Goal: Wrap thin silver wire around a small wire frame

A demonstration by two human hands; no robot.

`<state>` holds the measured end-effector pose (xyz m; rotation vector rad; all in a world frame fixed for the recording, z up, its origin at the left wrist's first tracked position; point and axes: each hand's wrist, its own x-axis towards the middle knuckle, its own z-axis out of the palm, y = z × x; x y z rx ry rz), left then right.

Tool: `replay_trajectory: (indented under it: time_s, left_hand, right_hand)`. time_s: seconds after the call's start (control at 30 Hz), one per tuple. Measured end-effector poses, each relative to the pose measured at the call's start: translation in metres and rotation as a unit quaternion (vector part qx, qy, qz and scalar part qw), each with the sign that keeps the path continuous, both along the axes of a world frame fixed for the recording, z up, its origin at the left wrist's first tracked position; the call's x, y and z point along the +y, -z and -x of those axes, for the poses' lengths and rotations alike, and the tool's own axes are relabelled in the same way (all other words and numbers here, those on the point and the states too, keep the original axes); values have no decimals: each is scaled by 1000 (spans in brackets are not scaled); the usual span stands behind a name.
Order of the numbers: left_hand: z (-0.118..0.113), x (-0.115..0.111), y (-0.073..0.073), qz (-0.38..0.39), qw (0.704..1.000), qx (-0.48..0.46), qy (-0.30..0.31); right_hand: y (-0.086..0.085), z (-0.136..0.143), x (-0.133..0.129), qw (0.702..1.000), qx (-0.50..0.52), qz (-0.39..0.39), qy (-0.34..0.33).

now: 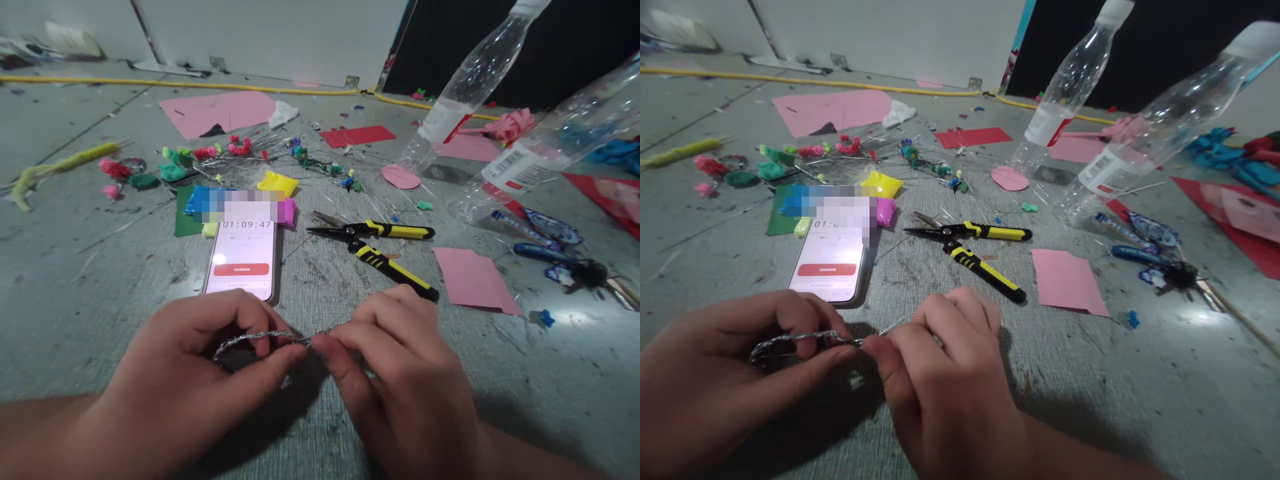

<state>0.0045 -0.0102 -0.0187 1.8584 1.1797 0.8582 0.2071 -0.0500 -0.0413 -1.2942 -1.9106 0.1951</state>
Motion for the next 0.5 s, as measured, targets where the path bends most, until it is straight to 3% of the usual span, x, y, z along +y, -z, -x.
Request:
replay_trajectory:
  time_s: [0.33,0.5]
  left_hand:
    - [0,-3,2,-105,994,40,-15]
    - [2,-2,0,-62,998,22,20]
  right_hand:
    - [-2,11,-7,997,-21,-47,-59]
    - [-3,1,-4,996,0,-47,-69]
